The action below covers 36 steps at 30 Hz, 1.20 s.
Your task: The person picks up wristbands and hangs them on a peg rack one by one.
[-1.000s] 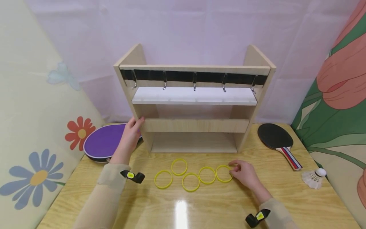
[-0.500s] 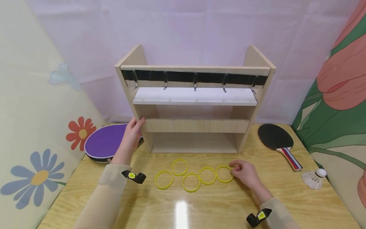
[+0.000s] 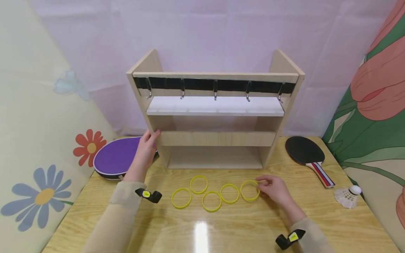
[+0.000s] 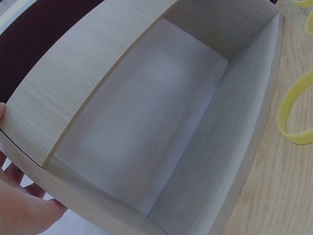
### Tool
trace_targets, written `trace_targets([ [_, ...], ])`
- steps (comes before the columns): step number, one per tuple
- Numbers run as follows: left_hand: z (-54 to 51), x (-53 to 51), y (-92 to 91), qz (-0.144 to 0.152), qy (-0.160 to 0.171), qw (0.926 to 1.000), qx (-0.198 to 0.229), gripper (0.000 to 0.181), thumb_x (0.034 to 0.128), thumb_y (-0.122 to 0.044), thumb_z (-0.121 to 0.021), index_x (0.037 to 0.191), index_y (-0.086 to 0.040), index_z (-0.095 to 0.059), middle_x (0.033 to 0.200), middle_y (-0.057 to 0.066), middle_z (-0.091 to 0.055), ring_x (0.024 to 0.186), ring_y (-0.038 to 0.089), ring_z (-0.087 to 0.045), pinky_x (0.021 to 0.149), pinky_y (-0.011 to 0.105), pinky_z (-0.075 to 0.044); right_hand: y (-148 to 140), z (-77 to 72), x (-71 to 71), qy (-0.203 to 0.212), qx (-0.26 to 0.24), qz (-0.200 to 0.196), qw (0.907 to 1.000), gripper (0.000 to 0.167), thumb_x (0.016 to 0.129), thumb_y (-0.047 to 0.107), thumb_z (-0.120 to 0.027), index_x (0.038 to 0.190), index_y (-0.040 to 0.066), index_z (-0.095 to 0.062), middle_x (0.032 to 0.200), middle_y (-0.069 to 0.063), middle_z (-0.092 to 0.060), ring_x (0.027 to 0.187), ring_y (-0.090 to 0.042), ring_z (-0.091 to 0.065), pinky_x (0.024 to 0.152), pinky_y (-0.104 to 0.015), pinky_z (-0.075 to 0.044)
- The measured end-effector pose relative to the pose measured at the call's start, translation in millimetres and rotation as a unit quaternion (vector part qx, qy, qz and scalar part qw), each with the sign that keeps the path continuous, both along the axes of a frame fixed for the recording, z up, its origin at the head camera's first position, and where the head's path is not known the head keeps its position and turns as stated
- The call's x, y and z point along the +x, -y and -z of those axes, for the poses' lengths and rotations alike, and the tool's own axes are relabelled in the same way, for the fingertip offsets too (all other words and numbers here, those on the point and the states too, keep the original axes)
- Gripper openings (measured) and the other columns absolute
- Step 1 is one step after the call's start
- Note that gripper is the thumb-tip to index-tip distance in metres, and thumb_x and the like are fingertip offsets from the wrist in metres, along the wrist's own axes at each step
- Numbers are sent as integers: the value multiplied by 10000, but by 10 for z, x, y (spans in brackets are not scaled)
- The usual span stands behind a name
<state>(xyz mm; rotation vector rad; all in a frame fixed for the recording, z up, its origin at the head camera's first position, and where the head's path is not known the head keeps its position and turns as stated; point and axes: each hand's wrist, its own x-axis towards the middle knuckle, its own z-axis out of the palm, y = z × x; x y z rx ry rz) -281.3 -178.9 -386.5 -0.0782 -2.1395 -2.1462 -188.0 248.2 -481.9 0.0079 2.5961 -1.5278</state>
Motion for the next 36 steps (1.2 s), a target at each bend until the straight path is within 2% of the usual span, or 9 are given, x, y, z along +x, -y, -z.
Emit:
trace_targets([
  [7, 12, -3, 10, 3, -1, 10000, -61, 496, 1045, -274, -472, 1526, -192, -381, 1421, 156, -478, 1157, 189, -507, 1040, 415, -391, -1, -61, 17, 127, -282, -45, 9995, 358, 905, 22, -660, 1217, -140, -594, 820, -88, -683, 632, -100, -625, 592, -260, -541],
  [16, 9, 5, 16, -22, 19, 10000, -31, 497, 1046, -263, -466, 1528, -190, -374, 1428, 155, -470, 1170, 198, -501, 1044, 417, -386, 61, -172, 12, 240, -937, -68, 9953, 404, 922, 21, -628, 1261, -179, -538, 837, -26, -595, 674, -66, -628, 663, -234, -567],
  [23, 7, 4, 4, 1, 69, 10000, -14, 493, 1046, -260, -456, 1525, -180, -376, 1457, 211, -432, 1173, 208, -492, 1053, 431, -381, 107, -272, 19, 381, -1243, 17, 9915, 428, 930, -7, -602, 1295, -203, -495, 842, 3, -623, 692, -58, -652, 676, -233, -573],
  [36, 16, 1, 6, -23, 53, 10000, -23, 493, 1042, -271, -465, 1522, -193, -383, 1430, 152, -470, 1210, 238, -485, 1065, 445, -375, 177, -387, 12, 541, -1614, 67, 9854, 416, 956, -3, -565, 1290, -234, -472, 867, 12, -660, 741, -33, -667, 734, -221, -573],
])
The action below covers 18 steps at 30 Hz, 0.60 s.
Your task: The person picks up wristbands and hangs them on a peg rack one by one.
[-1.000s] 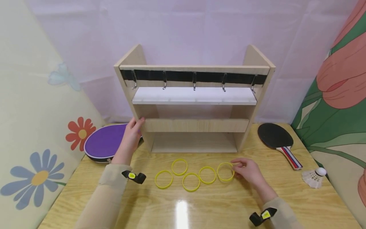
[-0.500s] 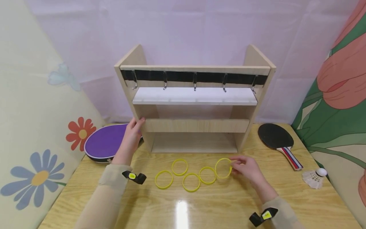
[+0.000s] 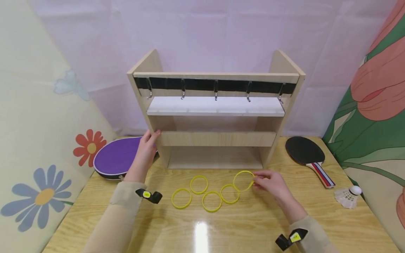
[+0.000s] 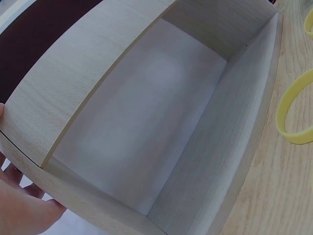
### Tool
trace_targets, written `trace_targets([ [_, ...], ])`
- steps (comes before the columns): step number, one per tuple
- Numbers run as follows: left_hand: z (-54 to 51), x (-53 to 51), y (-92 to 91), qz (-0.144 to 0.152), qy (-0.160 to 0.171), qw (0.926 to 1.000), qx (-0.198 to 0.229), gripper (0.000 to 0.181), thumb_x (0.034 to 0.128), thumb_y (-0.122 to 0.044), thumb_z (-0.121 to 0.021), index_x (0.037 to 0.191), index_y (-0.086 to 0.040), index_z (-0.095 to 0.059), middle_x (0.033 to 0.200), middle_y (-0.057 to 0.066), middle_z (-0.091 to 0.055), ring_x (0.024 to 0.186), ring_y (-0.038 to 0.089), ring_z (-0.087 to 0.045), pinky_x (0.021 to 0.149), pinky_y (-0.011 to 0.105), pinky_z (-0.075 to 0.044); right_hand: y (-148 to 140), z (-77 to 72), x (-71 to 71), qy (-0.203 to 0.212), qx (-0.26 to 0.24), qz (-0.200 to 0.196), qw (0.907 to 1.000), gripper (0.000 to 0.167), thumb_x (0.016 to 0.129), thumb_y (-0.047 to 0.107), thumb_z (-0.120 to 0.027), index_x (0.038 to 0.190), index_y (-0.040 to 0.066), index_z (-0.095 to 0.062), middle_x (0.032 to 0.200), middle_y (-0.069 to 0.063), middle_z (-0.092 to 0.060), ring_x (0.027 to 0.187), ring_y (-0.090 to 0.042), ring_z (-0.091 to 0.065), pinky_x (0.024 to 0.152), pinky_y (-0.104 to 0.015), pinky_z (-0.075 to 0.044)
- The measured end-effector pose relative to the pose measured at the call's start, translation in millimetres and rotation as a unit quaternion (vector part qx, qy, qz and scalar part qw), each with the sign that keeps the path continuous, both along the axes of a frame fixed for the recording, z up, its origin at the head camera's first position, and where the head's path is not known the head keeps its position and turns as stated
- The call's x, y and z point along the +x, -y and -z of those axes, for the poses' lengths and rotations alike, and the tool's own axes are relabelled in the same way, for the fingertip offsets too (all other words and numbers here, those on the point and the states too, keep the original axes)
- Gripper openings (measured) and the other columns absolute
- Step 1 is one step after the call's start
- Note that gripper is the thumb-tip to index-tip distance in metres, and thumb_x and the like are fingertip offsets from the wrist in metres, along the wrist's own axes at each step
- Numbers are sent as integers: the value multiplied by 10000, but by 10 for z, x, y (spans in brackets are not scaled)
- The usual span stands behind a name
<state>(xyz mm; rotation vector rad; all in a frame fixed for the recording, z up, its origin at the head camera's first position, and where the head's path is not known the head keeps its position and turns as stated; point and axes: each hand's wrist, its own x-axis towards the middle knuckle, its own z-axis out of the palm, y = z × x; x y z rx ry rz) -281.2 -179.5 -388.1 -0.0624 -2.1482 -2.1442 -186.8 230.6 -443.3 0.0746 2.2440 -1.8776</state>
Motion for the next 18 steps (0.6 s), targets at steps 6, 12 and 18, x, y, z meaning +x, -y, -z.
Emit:
trace_targets([
  [6, 4, 5, -3, -32, -24, 10000, -22, 490, 1040, -275, -467, 1517, -188, -391, 1427, 162, -472, 1210, 243, -485, 1056, 446, -376, 39, -68, -28, -138, -110, -109, 9998, 430, 956, 12, -580, 1292, -233, -471, 899, 13, -679, 762, -29, -671, 727, -202, -567],
  [12, 8, 6, -8, -64, -41, 10000, -40, 485, 1038, -274, -465, 1508, -173, -402, 1423, 179, -477, 1185, 225, -492, 1043, 440, -382, 131, -168, -37, -307, -245, -237, 9989, 434, 944, -8, -586, 1281, -251, -459, 877, 49, -688, 766, -30, -677, 740, -216, -572],
  [18, 16, -4, -14, -106, -10, 9999, 10, 478, 1032, -280, -478, 1494, -168, -421, 1383, 159, -495, 1150, 212, -508, 1013, 416, -400, 238, -277, -63, -524, -249, -420, 9974, 426, 933, -1, -613, 1262, -238, -485, 885, 38, -700, 765, -40, -688, 745, -237, -576],
])
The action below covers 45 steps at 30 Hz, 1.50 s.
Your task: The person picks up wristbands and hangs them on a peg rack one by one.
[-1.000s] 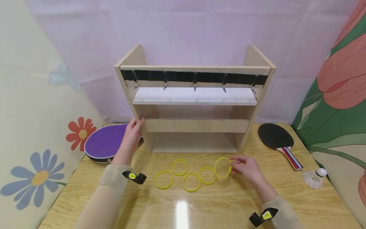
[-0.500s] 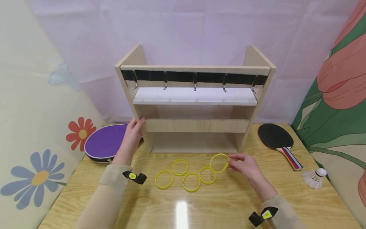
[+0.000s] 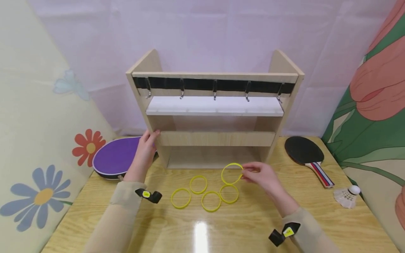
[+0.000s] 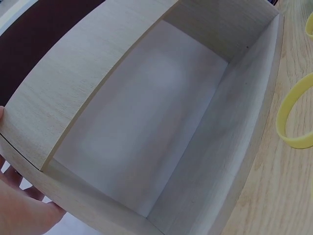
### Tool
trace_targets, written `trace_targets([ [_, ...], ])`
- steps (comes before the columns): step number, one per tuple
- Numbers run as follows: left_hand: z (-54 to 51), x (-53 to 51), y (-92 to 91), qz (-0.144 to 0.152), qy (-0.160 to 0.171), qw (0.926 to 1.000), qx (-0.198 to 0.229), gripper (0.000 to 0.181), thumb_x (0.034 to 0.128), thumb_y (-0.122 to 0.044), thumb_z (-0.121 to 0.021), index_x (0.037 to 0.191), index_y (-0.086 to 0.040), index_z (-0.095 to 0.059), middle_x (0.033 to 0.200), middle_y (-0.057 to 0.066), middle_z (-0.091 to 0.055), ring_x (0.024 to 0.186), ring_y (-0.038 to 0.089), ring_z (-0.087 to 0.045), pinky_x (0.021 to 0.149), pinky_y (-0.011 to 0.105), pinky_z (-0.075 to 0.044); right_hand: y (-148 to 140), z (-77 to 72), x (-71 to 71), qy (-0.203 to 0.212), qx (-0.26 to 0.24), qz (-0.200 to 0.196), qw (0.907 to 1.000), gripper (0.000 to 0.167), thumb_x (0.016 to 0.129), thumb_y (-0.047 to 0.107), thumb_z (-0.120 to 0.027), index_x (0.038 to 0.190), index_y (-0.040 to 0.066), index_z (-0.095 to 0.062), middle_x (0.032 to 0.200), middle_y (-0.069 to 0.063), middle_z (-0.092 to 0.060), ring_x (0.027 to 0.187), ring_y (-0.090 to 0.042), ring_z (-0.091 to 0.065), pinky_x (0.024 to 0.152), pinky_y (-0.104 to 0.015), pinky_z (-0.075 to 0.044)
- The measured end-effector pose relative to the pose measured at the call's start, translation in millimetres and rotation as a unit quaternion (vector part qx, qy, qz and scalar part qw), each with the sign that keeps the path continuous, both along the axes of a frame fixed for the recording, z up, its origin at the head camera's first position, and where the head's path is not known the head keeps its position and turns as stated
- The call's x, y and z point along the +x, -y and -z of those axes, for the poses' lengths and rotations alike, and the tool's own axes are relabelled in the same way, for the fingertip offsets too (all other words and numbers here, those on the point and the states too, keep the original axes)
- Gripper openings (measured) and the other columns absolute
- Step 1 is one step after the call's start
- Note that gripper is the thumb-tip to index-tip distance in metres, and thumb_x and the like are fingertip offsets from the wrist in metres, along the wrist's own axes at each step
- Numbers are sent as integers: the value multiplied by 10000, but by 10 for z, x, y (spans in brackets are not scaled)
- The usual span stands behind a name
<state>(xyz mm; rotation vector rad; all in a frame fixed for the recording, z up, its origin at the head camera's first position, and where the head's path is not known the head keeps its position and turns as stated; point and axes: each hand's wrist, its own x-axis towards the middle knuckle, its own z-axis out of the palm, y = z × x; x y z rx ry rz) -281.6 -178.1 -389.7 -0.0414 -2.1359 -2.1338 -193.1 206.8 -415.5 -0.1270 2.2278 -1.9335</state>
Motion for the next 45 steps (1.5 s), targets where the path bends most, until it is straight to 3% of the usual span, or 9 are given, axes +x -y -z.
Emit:
trace_targets([
  [8, -9, 5, -2, -67, 3, 9999, 85, 482, 1026, -273, -480, 1490, -157, -428, 1330, 145, -523, 1078, 162, -546, 972, 416, -430, 154, -189, -85, -189, 201, -129, 9995, 392, 929, 64, -658, 1235, -161, -562, 922, 11, -714, 813, -69, -693, 775, -275, -579],
  [13, -17, 14, -26, -153, 50, 9998, 79, 473, 1023, -269, -483, 1484, -170, -443, 1322, 147, -533, 1053, 142, -555, 958, 396, -438, 241, -275, -119, -213, -21, -176, 9996, 384, 922, 37, -657, 1230, -170, -559, 951, -55, -719, 824, -97, -706, 787, -284, -582],
  [21, -13, 17, -32, -213, 54, 9997, 79, 486, 1018, -273, -487, 1492, -178, -435, 1362, 149, -519, 1126, 196, -529, 1014, 419, -412, 387, -386, -157, -252, -213, -120, 9994, 373, 910, 20, -664, 1222, -160, -570, 904, 18, -699, 805, -84, -697, 778, -274, -582],
  [30, -5, 11, -46, -268, -1, 9996, 101, 477, 1018, -254, -484, 1486, -172, -442, 1394, 167, -509, 1126, 190, -524, 1005, 405, -410, 535, -576, -192, -280, -227, -31, 9993, 373, 919, 66, -676, 1237, -107, -587, 965, -7, -687, 856, -118, -701, 832, -321, -579],
  [45, -11, 9, -54, -366, 16, 9992, 144, 446, 1020, -238, -485, 1457, -146, -476, 1276, 123, -546, 1031, 128, -546, 930, 334, -435, 824, -855, -218, -365, -564, -25, 9977, 375, 904, 27, -680, 1231, -123, -574, 932, 12, -699, 848, -132, -705, 811, -281, -576],
])
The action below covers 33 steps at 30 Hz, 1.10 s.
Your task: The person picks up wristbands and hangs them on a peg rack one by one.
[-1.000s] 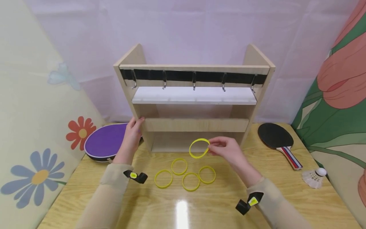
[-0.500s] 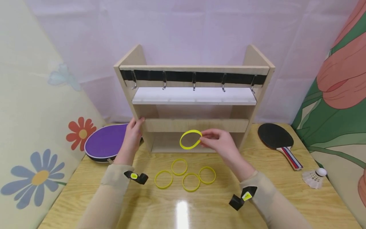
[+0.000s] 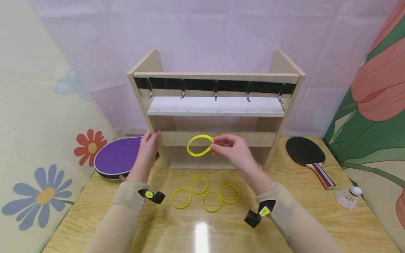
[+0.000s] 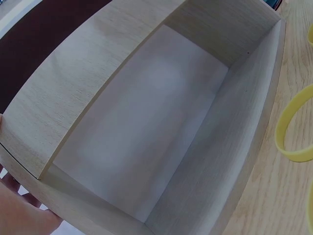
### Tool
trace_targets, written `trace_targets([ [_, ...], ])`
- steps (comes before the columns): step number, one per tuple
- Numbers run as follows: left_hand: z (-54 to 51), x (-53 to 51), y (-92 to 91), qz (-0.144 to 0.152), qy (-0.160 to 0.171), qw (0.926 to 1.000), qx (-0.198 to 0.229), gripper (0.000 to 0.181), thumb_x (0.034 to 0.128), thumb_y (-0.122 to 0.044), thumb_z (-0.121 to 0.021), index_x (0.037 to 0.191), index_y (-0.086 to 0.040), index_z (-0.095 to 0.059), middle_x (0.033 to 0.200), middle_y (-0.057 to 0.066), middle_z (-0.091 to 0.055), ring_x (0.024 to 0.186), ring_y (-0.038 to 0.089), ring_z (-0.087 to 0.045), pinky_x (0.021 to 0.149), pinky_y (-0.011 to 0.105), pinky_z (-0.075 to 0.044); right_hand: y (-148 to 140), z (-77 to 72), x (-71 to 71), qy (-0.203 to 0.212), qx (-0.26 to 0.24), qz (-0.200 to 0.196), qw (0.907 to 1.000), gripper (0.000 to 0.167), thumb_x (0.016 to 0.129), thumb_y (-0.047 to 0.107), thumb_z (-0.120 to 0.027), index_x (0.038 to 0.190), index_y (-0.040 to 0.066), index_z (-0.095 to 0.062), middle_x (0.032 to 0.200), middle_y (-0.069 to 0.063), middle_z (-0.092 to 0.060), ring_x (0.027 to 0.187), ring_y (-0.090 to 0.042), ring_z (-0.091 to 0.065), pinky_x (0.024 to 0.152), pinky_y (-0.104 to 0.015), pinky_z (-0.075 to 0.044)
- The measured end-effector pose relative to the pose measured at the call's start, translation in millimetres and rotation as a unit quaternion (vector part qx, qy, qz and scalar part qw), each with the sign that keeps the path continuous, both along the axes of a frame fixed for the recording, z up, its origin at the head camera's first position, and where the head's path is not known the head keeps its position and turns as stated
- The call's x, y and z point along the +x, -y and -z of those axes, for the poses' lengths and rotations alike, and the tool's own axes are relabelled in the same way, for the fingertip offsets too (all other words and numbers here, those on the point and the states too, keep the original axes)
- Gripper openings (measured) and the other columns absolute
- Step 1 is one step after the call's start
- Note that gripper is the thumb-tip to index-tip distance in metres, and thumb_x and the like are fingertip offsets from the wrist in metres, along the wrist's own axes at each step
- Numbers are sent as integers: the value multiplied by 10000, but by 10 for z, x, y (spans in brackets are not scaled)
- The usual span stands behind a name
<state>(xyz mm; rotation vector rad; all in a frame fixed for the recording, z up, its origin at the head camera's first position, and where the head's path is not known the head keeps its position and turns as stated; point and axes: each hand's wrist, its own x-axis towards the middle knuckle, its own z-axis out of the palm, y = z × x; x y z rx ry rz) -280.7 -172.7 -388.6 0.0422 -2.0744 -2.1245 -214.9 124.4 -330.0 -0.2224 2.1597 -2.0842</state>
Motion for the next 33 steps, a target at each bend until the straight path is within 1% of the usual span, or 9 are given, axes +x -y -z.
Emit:
trace_targets([
  [3, 6, -3, -4, -51, -43, 10000, 27, 432, 1014, -233, -498, 1433, -132, -500, 1199, 72, -569, 983, 102, -567, 889, 307, -455, 38, -30, -11, -96, -63, -74, 9999, 373, 906, 7, -670, 1232, -141, -566, 928, 2, -702, 827, -116, -703, 803, -276, -577],
  [6, 2, 0, -7, -73, -55, 10000, 19, 431, 1009, -232, -502, 1427, -125, -507, 1147, 31, -580, 955, 89, -576, 872, 300, -462, 70, -59, -19, -179, -89, -103, 9997, 356, 905, -8, -662, 1224, -138, -572, 928, 0, -694, 808, -104, -698, 799, -278, -579],
  [11, 3, -4, -11, -74, 15, 10000, -4, 434, 1008, -245, -503, 1429, -141, -507, 1146, 29, -581, 946, 89, -579, 877, 319, -460, 120, -111, -23, -226, -215, -173, 9994, 360, 902, -20, -662, 1221, -151, -560, 909, 4, -702, 811, -108, -703, 799, -281, -580],
  [14, 11, -9, -12, -91, 35, 9999, 26, 429, 1005, -248, -507, 1422, -150, -514, 1137, 25, -582, 941, 93, -580, 871, 321, -462, 164, -150, -30, -199, -285, -223, 9991, 358, 905, -14, -663, 1221, -145, -558, 930, -10, -706, 832, -114, -708, 810, -286, -579],
  [17, 15, -12, -13, -119, 16, 9999, 71, 425, 1000, -243, -511, 1412, -144, -523, 1086, -15, -591, 924, 88, -585, 856, 303, -470, 220, -195, -42, -193, -360, -259, 9988, 350, 910, -5, -663, 1222, -131, -564, 966, -30, -706, 848, -125, -715, 822, -295, -578],
  [23, 12, -6, -24, -199, -65, 9996, 172, 404, 991, -229, -515, 1376, -111, -540, 947, -100, -610, 848, 66, -598, 793, 259, -494, 352, -293, -54, -190, -675, -344, 9969, 359, 912, -11, -659, 1225, -150, -552, 967, -62, -716, 869, -160, -725, 854, -341, -573],
  [28, 10, 0, -38, -216, -113, 9994, 253, 387, 992, -219, -508, 1361, -107, -543, 912, -108, -613, 820, 61, -603, 781, 264, -497, 462, -371, -66, -248, -863, -346, 9954, 333, 914, -8, -657, 1206, -134, -561, 942, -67, -711, 859, -154, -718, 865, -355, -570],
  [31, 10, -1, -41, -206, -106, 9994, 274, 382, 991, -220, -509, 1353, -103, -545, 901, -110, -618, 816, 62, -608, 784, 276, -500, 519, -412, -75, -224, -1046, -338, 9937, 299, 909, -22, -657, 1180, -118, -575, 926, -65, -705, 842, -149, -716, 894, -397, -557],
  [33, 5, -2, -51, -266, -116, 9992, 278, 373, 987, -214, -512, 1336, -92, -554, 902, -108, -616, 822, 64, -604, 788, 274, -497, 550, -438, -77, -193, -1156, -346, 9925, 291, 908, -26, -657, 1175, -111, -580, 926, -65, -702, 837, -149, -717, 914, -425, -544],
])
